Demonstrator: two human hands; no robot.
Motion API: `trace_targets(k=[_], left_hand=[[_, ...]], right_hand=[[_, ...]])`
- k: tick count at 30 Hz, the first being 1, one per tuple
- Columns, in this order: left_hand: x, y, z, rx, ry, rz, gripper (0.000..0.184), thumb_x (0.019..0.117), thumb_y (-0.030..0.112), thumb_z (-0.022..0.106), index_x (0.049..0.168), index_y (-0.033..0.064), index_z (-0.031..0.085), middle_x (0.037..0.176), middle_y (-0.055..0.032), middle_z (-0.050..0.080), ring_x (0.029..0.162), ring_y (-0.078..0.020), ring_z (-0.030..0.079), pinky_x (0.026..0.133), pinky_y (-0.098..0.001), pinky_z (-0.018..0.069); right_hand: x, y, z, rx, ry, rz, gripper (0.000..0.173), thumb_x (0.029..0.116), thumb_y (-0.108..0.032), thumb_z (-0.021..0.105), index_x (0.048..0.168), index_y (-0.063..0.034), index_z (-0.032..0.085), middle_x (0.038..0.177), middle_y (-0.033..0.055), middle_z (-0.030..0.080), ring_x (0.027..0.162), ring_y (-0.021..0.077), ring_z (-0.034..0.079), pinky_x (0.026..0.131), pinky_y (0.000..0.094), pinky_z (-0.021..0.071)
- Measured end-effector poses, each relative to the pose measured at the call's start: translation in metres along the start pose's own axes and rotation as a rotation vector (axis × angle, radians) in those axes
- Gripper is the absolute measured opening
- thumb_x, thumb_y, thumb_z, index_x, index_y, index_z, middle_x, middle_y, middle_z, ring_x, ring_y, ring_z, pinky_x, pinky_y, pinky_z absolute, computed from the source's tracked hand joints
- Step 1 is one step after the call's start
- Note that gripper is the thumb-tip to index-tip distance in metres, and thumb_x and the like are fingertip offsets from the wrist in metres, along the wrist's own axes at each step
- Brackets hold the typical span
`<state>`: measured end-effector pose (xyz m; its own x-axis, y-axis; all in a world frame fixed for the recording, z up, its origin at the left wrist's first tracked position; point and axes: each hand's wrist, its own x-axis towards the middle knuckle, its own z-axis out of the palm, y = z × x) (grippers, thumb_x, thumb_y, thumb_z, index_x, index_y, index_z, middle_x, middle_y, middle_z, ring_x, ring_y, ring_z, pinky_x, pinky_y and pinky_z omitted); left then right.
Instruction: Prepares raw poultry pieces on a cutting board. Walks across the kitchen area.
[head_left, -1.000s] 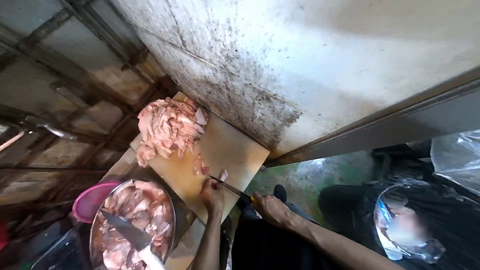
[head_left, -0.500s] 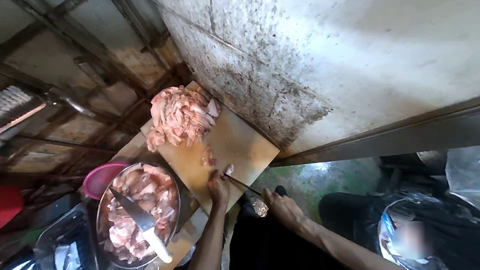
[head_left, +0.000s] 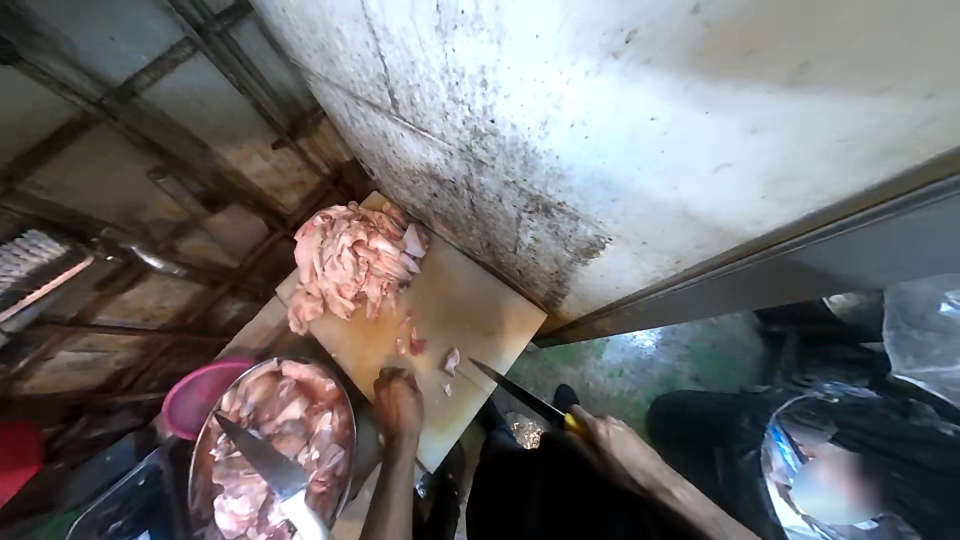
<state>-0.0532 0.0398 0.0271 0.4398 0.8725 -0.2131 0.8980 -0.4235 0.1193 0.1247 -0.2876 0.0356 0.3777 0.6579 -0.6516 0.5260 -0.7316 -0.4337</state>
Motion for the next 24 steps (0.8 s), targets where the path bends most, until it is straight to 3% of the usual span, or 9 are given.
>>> trace_targets(k=[2, 4, 7, 10, 14, 16, 18, 20, 24], left_hand=[[0.003, 0.007, 0.003, 0.021, 0.099, 0.05, 0.021, 0.0984, 0.028, 0.063, 0.101, 0.0145, 0.079, 0.123, -0.0076, 0.069, 0.118, -0.0276, 0.063, 0.094, -0.0431, 0.0567], [0.006, 0.017, 0.005, -0.067, 0.152, 0.158, 0.018, 0.095, 0.021, 0.067, 0.107, 0.0133, 0.078, 0.125, -0.0094, 0.067, 0.12, -0.0282, 0.062, 0.098, -0.0408, 0.0554], [0.008, 0.045, -0.001, -0.15, -0.086, 0.264, 0.035, 0.1006, 0.034, 0.062, 0.13, 0.0164, 0.07, 0.142, -0.0118, 0.06, 0.133, -0.0279, 0.056, 0.109, -0.0436, 0.0505], [0.014, 0.069, 0.006, -0.045, -0.261, 0.32, 0.037, 0.1021, 0.026, 0.056, 0.137, 0.0169, 0.065, 0.135, -0.0112, 0.064, 0.126, -0.0268, 0.062, 0.103, -0.0454, 0.0546], [0.02, 0.089, 0.004, -0.017, -0.422, 0.277, 0.034, 0.0996, 0.024, 0.058, 0.13, 0.0099, 0.065, 0.125, -0.0135, 0.067, 0.119, -0.0287, 0.065, 0.1, -0.0475, 0.0553], [0.018, 0.09, 0.008, -0.28, -0.391, 0.26, 0.03, 0.0953, 0.021, 0.062, 0.121, 0.0066, 0.069, 0.112, -0.0126, 0.069, 0.105, -0.0241, 0.068, 0.095, -0.0426, 0.0562], [0.012, 0.092, 0.021, -0.685, -0.304, 0.182, 0.024, 0.0934, 0.017, 0.068, 0.113, 0.0029, 0.07, 0.099, -0.011, 0.071, 0.086, -0.0184, 0.072, 0.081, -0.0374, 0.0625], [0.002, 0.091, 0.033, -0.917, -0.265, 0.076, 0.022, 0.0937, 0.015, 0.073, 0.111, 0.0023, 0.07, 0.097, -0.0109, 0.073, 0.08, -0.0182, 0.074, 0.074, -0.038, 0.0664], [-0.02, 0.077, 0.04, -0.568, -0.142, 0.044, 0.022, 0.093, 0.025, 0.073, 0.109, 0.0106, 0.073, 0.096, -0.0026, 0.075, 0.089, -0.0142, 0.073, 0.085, -0.039, 0.0609]], right_hand=[[-0.007, 0.016, 0.001, 0.019, 0.058, 0.008, 0.044, 0.1022, -0.052, 0.048, 0.122, -0.0148, 0.06, 0.089, 0.0163, 0.07, 0.086, 0.0382, 0.072, 0.075, 0.058, 0.0581], [-0.011, 0.026, 0.002, 0.037, 0.102, 0.025, 0.044, 0.1019, -0.053, 0.049, 0.121, -0.0149, 0.06, 0.088, 0.0154, 0.07, 0.084, 0.0374, 0.072, 0.073, 0.0574, 0.0581], [-0.013, 0.031, 0.006, 0.065, 0.142, 0.03, 0.044, 0.102, -0.054, 0.049, 0.12, -0.0149, 0.061, 0.087, 0.0141, 0.07, 0.084, 0.0359, 0.072, 0.074, 0.0561, 0.0581], [-0.014, 0.027, 0.009, 0.097, 0.147, 0.037, 0.043, 0.1017, -0.052, 0.05, 0.12, -0.0146, 0.061, 0.086, 0.014, 0.07, 0.083, 0.0355, 0.072, 0.074, 0.056, 0.0579], [-0.016, 0.022, 0.013, 0.131, 0.179, 0.05, 0.043, 0.1005, -0.052, 0.053, 0.117, -0.0137, 0.063, 0.085, 0.0149, 0.071, 0.082, 0.0364, 0.072, 0.072, 0.0576, 0.0573], [-0.016, 0.025, 0.018, 0.155, 0.221, 0.058, 0.043, 0.0993, -0.052, 0.054, 0.115, -0.0132, 0.064, 0.083, 0.0143, 0.07, 0.08, 0.0359, 0.072, 0.07, 0.0575, 0.057], [-0.014, 0.028, 0.021, 0.175, 0.254, 0.068, 0.042, 0.0992, -0.051, 0.055, 0.114, -0.0129, 0.064, 0.081, 0.0132, 0.07, 0.078, 0.0345, 0.072, 0.069, 0.057, 0.0568], [-0.011, 0.028, 0.023, 0.198, 0.249, 0.083, 0.042, 0.0998, -0.05, 0.054, 0.114, -0.012, 0.063, 0.08, 0.0132, 0.069, 0.077, 0.0341, 0.071, 0.069, 0.0562, 0.0568], [0.001, 0.018, 0.021, 0.214, 0.174, 0.095, 0.043, 0.1009, -0.05, 0.053, 0.119, -0.0124, 0.063, 0.088, 0.0141, 0.071, 0.085, 0.0339, 0.072, 0.076, 0.055, 0.0577]])
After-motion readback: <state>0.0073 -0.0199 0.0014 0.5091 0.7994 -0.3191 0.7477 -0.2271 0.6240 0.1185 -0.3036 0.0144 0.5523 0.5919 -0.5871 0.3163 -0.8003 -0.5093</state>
